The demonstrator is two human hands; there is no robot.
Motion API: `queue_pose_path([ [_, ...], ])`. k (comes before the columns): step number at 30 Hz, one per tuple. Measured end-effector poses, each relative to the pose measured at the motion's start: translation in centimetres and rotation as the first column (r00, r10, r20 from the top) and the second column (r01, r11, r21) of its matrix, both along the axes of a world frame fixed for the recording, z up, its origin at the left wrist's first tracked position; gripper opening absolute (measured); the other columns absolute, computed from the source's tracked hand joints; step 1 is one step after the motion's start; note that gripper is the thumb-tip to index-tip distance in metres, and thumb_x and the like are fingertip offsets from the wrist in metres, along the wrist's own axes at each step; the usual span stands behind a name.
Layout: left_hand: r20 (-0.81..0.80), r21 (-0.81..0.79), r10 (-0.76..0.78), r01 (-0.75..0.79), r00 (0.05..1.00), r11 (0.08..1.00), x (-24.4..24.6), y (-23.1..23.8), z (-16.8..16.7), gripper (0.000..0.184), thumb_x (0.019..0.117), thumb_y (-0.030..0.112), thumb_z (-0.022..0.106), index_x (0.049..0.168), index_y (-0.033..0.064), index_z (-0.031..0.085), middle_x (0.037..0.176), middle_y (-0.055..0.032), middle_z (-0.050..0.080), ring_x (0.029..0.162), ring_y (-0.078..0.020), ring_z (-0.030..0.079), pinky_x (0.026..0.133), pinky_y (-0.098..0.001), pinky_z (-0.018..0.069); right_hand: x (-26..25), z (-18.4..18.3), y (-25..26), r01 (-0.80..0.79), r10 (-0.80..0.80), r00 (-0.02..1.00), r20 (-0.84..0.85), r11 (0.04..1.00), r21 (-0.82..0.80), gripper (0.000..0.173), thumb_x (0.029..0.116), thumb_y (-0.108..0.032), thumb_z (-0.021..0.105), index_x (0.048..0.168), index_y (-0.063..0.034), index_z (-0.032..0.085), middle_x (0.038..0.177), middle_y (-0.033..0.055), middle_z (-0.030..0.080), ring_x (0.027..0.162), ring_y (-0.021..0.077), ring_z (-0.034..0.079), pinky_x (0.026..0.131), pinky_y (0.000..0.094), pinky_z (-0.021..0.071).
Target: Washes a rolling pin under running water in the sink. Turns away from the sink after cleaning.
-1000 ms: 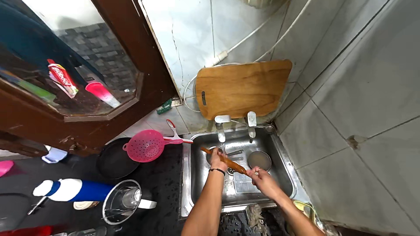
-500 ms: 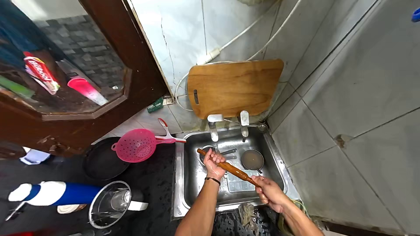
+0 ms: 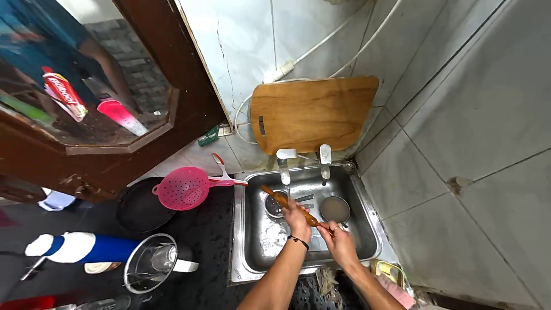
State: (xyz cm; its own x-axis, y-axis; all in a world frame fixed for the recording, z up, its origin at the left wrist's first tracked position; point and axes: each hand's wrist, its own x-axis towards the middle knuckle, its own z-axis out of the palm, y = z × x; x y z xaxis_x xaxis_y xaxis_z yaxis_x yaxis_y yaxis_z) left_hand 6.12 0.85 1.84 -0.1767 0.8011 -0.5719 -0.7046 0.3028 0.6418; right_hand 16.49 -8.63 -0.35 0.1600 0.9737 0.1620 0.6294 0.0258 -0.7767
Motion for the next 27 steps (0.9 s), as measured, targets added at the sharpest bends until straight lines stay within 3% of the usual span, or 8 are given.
queue_pose_path([
  [2, 0.100, -0.023, -0.025, 0.027, 0.995, 0.999, 0.5, -0.6, -0.1, 0.028, 0.1066, 0.039, 0.053, 0.109, 0.0118, 0.053, 0.075, -0.0018, 0.053, 0.058, -0.0128, 0.056, 0.055, -0.0276, 0.0533, -0.8, -0.3, 1.0, 0.014, -0.014, 1.000, 0.006, 1.000, 0.027, 0.029, 0.1017, -0.034, 0.061, 0.104, -0.0066, 0.073, 0.080, 0.0063, 0.073, 0.069, 0.0189, 0.071, 0.066, 0.0417, 0.0597],
  [6, 0.336, -0.006, -0.089, 0.097, 0.938, 0.995, -0.5, -0.8, -1.0, 0.021, 0.1033, 0.029, 0.058, 0.088, 0.0150, 0.054, 0.065, 0.0025, 0.050, 0.053, -0.0097, 0.053, 0.052, -0.0233, 0.0514, -2.1, 0.4, 3.0, -0.019, -0.091, 0.940, -0.328, 0.948, -0.318, 0.027, 0.1048, -0.030, 0.058, 0.106, -0.0041, 0.064, 0.081, 0.0062, 0.069, 0.069, 0.0159, 0.067, 0.069, 0.0376, 0.0575],
  [9, 0.430, 0.058, -0.157, 0.146, 0.889, 0.988, -2.2, -0.1, -2.5, 0.023, 0.1020, 0.023, 0.055, 0.081, 0.0152, 0.053, 0.062, 0.0025, 0.051, 0.054, -0.0111, 0.056, 0.057, -0.0261, 0.0538, -3.0, 2.0, 4.5, -0.224, -0.305, 0.669, -0.678, 0.787, -0.575, 0.029, 0.1107, -0.035, 0.047, 0.104, -0.0073, 0.052, 0.065, 0.0002, 0.049, 0.046, 0.0082, 0.042, 0.044, 0.0233, 0.0399],
  [12, 0.381, 0.141, -0.165, 0.119, 0.910, 0.983, -4.0, 1.5, -3.3, 0.018, 0.1031, 0.021, 0.050, 0.086, 0.0163, 0.055, 0.059, 0.0048, 0.049, 0.053, -0.0096, 0.055, 0.059, -0.0260, 0.0550, -3.6, 2.2, 5.9, -0.376, -0.426, 0.498, -0.755, 0.679, -0.631, 0.034, 0.1100, -0.042, 0.046, 0.099, -0.0109, 0.052, 0.060, -0.0030, 0.043, 0.039, 0.0056, 0.035, 0.037, 0.0204, 0.0354],
  [18, 0.218, -0.056, -0.057, 0.070, 0.974, 0.996, -6.3, 4.9, -0.1, 0.012, 0.0978, 0.018, 0.059, 0.089, 0.0173, 0.051, 0.063, 0.0044, 0.046, 0.048, -0.0079, 0.048, 0.048, -0.0234, 0.0501, -4.2, -0.3, 6.2, -0.178, 0.042, 0.932, -0.361, 0.919, -0.351, 0.030, 0.1067, -0.034, 0.055, 0.110, -0.0046, 0.059, 0.080, 0.0078, 0.064, 0.069, 0.0191, 0.062, 0.069, 0.0398, 0.0537],
  [20, 0.180, -0.123, 0.014, 0.009, 0.984, 0.992, -7.1, 6.4, -0.2, 0.012, 0.0970, 0.017, 0.061, 0.091, 0.0154, 0.051, 0.064, 0.0026, 0.046, 0.047, -0.0102, 0.048, 0.047, -0.0259, 0.0496, -3.8, -0.8, 5.6, -0.182, 0.158, 0.977, -0.142, 0.966, -0.183, 0.030, 0.1062, -0.033, 0.056, 0.111, -0.0042, 0.063, 0.089, 0.0096, 0.070, 0.080, 0.0224, 0.070, 0.079, 0.0445, 0.0582],
  [23, 0.150, -0.169, 0.057, -0.032, 0.987, 0.985, -8.1, 7.5, -0.4, 0.017, 0.0987, 0.023, 0.060, 0.089, 0.0174, 0.048, 0.064, 0.0027, 0.046, 0.048, -0.0109, 0.049, 0.048, -0.0275, 0.0506, -3.1, -1.3, 4.4, -0.199, 0.195, 0.967, 0.163, 0.980, 0.008, 0.032, 0.1055, -0.033, 0.054, 0.108, -0.0039, 0.069, 0.088, 0.0106, 0.072, 0.082, 0.0259, 0.073, 0.077, 0.0458, 0.0606],
  [27, 0.173, -0.044, -0.031, 0.039, 0.985, 0.998, -6.1, 4.2, 1.0, 0.020, 0.1010, 0.034, 0.061, 0.091, 0.0186, 0.052, 0.068, 0.0043, 0.049, 0.055, -0.0086, 0.053, 0.055, -0.0241, 0.0524, -3.2, -1.8, 3.9, -0.158, 0.134, 0.974, 0.183, 0.980, 0.121, 0.031, 0.1058, -0.032, 0.053, 0.102, -0.0049, 0.068, 0.084, 0.0090, 0.072, 0.075, 0.0238, 0.073, 0.069, 0.0436, 0.0614],
])
